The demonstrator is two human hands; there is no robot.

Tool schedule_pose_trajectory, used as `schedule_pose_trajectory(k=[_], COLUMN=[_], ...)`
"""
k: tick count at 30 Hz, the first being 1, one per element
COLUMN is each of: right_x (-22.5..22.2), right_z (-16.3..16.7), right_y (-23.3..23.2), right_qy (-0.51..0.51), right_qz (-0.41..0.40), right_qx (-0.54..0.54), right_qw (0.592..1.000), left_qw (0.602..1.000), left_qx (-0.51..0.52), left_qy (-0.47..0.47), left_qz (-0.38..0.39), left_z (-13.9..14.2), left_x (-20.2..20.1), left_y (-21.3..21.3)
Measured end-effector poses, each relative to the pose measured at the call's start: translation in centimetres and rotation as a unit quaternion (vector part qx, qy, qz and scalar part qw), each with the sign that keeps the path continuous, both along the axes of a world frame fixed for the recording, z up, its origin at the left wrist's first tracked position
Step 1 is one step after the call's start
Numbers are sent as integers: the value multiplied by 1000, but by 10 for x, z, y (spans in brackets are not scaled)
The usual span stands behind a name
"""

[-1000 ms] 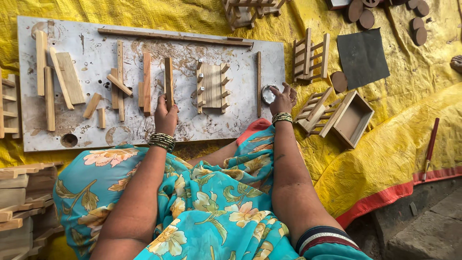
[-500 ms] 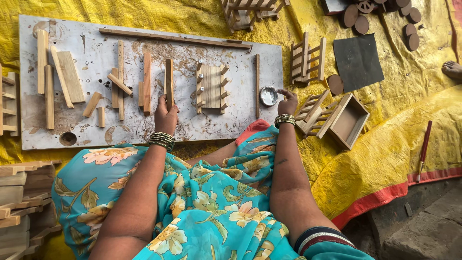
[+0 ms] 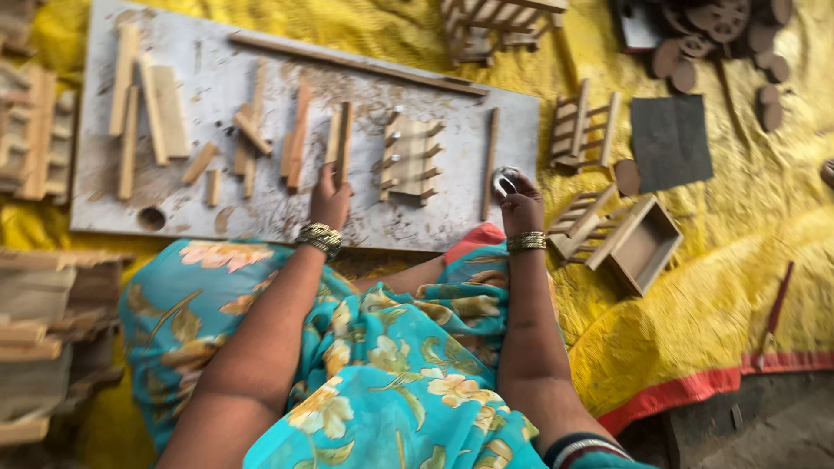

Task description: The person sits on the ground and assembles miniature wooden furniture, fitting small wooden slats and rungs into a small chair-like frame. They dip pieces into a small bowl of glue and press them into the frame, then set the finished piece aside and begin another.

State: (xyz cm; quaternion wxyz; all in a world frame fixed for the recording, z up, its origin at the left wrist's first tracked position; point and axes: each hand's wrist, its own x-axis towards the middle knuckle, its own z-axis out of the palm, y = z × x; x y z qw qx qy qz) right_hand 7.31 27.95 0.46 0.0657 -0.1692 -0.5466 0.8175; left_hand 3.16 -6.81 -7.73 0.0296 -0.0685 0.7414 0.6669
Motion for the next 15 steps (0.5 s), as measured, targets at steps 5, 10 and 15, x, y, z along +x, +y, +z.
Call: schedule_pose_trajectory(k=[5, 10, 15], right_x=[-11, -7, -7], right_z=[-22, -28, -33], right_y=[-103, -146, -140], right_qy=[101, 151, 151], right_qz=[113, 82, 68], right_qx=[418, 606, 635], right_qw=[896, 776, 754], left_qw=[1000, 997, 999], left_qx=[-21, -37, -19], left_qy=[-11, -60, -36], left_qz=[-6, -26, -16], left_z=[0, 6, 6], left_x=[1, 4, 3], left_y=[2, -2, 4])
